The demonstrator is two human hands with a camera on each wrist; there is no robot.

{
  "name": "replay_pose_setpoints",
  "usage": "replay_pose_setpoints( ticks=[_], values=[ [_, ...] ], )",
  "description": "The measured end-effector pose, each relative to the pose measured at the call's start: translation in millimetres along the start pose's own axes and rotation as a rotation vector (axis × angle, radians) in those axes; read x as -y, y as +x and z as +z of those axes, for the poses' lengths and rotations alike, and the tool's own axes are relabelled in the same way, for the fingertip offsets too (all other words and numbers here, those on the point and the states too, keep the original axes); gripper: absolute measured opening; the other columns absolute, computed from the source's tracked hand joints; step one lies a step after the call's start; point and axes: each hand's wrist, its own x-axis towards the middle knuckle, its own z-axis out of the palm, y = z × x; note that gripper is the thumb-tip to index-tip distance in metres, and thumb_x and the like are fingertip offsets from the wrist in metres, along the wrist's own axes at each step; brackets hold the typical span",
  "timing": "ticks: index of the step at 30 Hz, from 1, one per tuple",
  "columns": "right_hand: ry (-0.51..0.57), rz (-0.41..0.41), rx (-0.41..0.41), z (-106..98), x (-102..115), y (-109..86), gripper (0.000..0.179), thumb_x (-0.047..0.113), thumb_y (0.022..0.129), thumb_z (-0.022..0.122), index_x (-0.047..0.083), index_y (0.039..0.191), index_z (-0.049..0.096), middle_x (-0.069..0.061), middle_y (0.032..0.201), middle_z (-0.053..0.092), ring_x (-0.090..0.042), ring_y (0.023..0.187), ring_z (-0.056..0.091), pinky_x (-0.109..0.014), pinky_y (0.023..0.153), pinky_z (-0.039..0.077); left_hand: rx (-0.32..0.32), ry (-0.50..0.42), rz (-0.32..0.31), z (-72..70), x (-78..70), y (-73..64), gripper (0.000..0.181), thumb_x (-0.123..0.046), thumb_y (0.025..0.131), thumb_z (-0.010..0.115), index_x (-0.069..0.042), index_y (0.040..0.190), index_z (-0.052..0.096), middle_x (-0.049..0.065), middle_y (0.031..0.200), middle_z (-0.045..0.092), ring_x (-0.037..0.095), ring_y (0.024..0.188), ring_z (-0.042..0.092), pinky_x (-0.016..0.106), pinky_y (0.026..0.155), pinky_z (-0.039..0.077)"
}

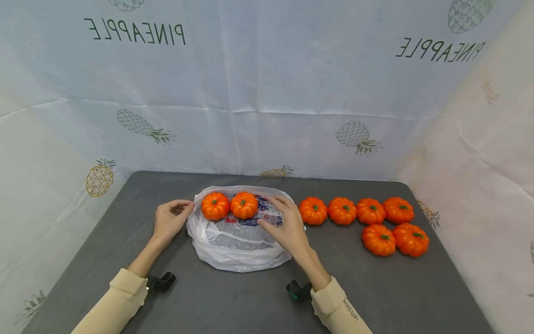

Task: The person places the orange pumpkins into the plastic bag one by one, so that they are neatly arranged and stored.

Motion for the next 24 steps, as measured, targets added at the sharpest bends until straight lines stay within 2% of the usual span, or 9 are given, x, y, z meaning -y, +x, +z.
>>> replay_pose_setpoints(
  ticks=[2,7,17,20,24],
  values=[
    [-0.006,0.006,-0.004,-4.3,-1.0,-2.9,0.066,0.025,0.081,0.088,0.003,0.138,0.063,-0.018,0.145,0.058,-0.04,0.138,0.051,-0.063,0.11,0.043,-0.002,0.004,-0.002,0.1,-0.1,0.1,0.014,-0.017,0.091,0.077,-0.003,0.094,0.08,0.014,0.083,0.075,0.001,0.068,0.057,0.013,0.065,0.045],
    [-0.031,-0.009,-0.038,-16.2,-5.4,-10.7,0.066,0.023,0.08,0.089,0.002,0.137,0.064,-0.02,0.144,0.058,-0.041,0.134,0.053,-0.061,0.103,0.049,-0.004,0.005,0.001,0.5,0.3,0.2,0.014,-0.017,0.091,0.077,-0.003,0.093,0.08,0.014,0.083,0.075,0.001,0.068,0.057,0.013,0.066,0.045],
    [-0.089,-0.03,-0.126,-44.3,-25.1,-26.4,0.062,0.018,0.079,0.089,-0.001,0.133,0.065,-0.021,0.138,0.061,-0.042,0.127,0.056,-0.063,0.099,0.05,-0.008,-0.01,-0.002,-0.4,0.8,0.6,0.014,-0.016,0.091,0.077,-0.003,0.093,0.08,0.015,0.083,0.075,0.0,0.068,0.057,0.012,0.066,0.045],
    [-0.106,-0.02,-0.15,-52.9,-29.3,-30.5,0.063,0.017,0.078,0.09,-0.002,0.132,0.066,-0.022,0.137,0.061,-0.043,0.127,0.056,-0.065,0.099,0.049,-0.007,-0.009,-0.006,0.3,0.2,1.1,0.014,-0.016,0.091,0.076,-0.003,0.093,0.08,0.015,0.083,0.074,0.0,0.068,0.057,0.012,0.066,0.045],
    [-0.14,0.011,-0.182,-64.8,-39.8,-39.3,0.062,0.016,0.077,0.09,-0.002,0.131,0.066,-0.021,0.138,0.061,-0.042,0.127,0.057,-0.06,0.097,0.049,-0.001,-0.009,-0.014,1.2,-0.9,1.4,0.014,-0.016,0.091,0.076,-0.003,0.093,0.08,0.015,0.083,0.075,0.0,0.068,0.057,0.012,0.066,0.045]
  ],
)
